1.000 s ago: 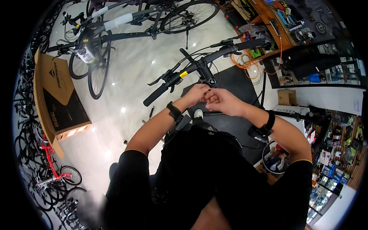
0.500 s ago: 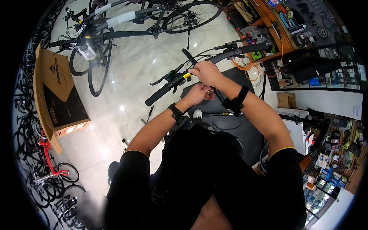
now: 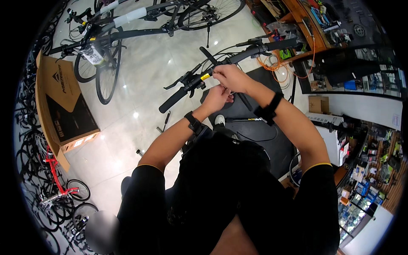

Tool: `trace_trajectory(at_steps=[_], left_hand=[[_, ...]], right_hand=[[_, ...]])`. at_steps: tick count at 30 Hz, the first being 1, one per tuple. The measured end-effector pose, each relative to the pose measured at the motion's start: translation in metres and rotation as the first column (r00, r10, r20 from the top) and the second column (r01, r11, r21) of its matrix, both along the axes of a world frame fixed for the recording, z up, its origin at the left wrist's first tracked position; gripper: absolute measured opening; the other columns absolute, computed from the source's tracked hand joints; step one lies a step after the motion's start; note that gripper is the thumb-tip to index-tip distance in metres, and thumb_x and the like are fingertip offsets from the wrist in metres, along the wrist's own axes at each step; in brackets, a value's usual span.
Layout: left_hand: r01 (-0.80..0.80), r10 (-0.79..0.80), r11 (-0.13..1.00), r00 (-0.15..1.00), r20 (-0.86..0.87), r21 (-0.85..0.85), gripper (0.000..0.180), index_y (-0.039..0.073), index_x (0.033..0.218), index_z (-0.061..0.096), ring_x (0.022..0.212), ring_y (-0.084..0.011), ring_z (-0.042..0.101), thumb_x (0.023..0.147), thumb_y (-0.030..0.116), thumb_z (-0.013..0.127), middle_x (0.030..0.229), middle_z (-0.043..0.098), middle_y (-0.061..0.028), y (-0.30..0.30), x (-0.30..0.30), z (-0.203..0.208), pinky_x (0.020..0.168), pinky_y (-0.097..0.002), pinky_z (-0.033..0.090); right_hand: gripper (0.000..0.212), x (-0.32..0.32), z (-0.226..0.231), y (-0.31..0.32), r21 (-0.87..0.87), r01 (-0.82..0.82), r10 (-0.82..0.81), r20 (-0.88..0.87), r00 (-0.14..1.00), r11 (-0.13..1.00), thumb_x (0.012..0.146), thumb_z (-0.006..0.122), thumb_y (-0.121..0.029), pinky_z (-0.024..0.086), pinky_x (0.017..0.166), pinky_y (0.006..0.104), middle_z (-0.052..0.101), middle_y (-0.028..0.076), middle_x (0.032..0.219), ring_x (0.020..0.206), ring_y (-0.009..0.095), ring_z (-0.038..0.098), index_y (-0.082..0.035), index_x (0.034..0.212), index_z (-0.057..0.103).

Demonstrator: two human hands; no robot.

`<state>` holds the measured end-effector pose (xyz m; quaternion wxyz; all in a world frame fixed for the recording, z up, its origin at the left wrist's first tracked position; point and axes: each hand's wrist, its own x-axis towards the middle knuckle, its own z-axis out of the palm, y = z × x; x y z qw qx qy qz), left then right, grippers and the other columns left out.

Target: The person adjusts the handlebar stem of a bicycle using an Allen key. They then retrieve a new handlebar grip from a workbench, install it onto the handlebar, and rotate it to secure the fit.

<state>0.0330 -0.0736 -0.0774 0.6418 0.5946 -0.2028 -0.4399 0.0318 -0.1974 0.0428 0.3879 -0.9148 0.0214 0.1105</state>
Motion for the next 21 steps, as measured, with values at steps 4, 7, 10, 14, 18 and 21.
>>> trace_trajectory(at_steps=[4, 7, 10, 14, 18, 21], left_hand=[[0.020, -0.038, 0.993, 0.988, 0.150, 0.118, 0.029, -0.009, 0.105, 0.058, 0.075, -0.0220, 0.071, 0.104, 0.018, 0.046, 0.086, 0.068, -0.0138, 0.003, 0.002, 0.017, 0.072, -0.0318, 0.059], [0.048, -0.050, 0.992, 0.999, 0.010, 0.113, 0.029, -0.009, 0.111, 0.058, 0.080, -0.0244, 0.071, 0.103, 0.016, 0.047, 0.095, 0.067, -0.0154, 0.005, 0.002, 0.022, 0.076, -0.0327, 0.059], [0.042, -0.032, 0.998, 0.974, -0.222, 0.040, 0.027, -0.009, 0.112, 0.058, 0.083, -0.0256, 0.071, 0.102, 0.014, 0.048, 0.096, 0.067, -0.0160, 0.004, 0.006, 0.015, 0.076, -0.0332, 0.059], [0.072, -0.074, 0.997, 0.965, -0.253, -0.017, 0.027, -0.006, 0.113, 0.057, 0.084, -0.0257, 0.071, 0.103, 0.017, 0.048, 0.099, 0.067, -0.0159, 0.007, 0.013, 0.004, 0.079, -0.0346, 0.059], [0.135, -0.142, 0.990, 0.958, -0.250, -0.045, 0.028, -0.007, 0.116, 0.057, 0.093, -0.0274, 0.070, 0.101, 0.015, 0.050, 0.104, 0.066, -0.0179, 0.013, 0.022, 0.008, 0.085, -0.0352, 0.057], [0.149, -0.147, 0.989, 0.901, -0.408, -0.027, 0.032, -0.007, 0.120, 0.054, 0.099, -0.0278, 0.069, 0.101, 0.018, 0.050, 0.108, 0.066, -0.0181, 0.018, 0.026, 0.023, 0.087, -0.0354, 0.056]], right_hand=[[0.020, 0.002, -0.002, -0.001, 0.075, 0.036, -0.031, -0.067, 0.997, 0.997, 0.092, 0.059, -0.020, 0.051, 0.065, 0.0402, 0.065, 0.018, 0.075, 0.068, 0.034, 0.064, 0.000, 0.094, 0.064], [0.020, -0.007, -0.002, 0.001, 0.113, 0.078, -0.074, -0.036, 0.997, 0.991, 0.093, 0.058, -0.019, 0.051, 0.066, 0.0402, 0.066, 0.018, 0.076, 0.070, 0.034, 0.065, 0.000, 0.096, 0.064], [0.020, -0.003, -0.004, 0.007, 0.078, 0.078, -0.073, -0.068, 0.995, 0.994, 0.094, 0.057, -0.019, 0.051, 0.067, 0.0422, 0.064, 0.020, 0.077, 0.073, 0.037, 0.064, 0.000, 0.094, 0.063], [0.021, 0.002, -0.016, 0.010, 0.020, 0.078, -0.079, 0.042, 0.996, 0.997, 0.094, 0.056, -0.019, 0.050, 0.070, 0.0467, 0.062, 0.024, 0.079, 0.078, 0.043, 0.062, 0.001, 0.090, 0.061], [0.025, 0.005, -0.018, 0.013, -0.093, 0.017, -0.007, 0.107, 0.994, 0.996, 0.095, 0.053, -0.021, 0.050, 0.074, 0.0497, 0.063, 0.026, 0.082, 0.083, 0.045, 0.062, 0.003, 0.089, 0.061], [0.027, 0.010, -0.024, 0.007, -0.147, -0.002, 0.022, 0.134, 0.991, 0.989, 0.097, 0.050, -0.021, 0.049, 0.070, 0.0490, 0.062, 0.025, 0.078, 0.079, 0.045, 0.062, 0.003, 0.089, 0.060]])
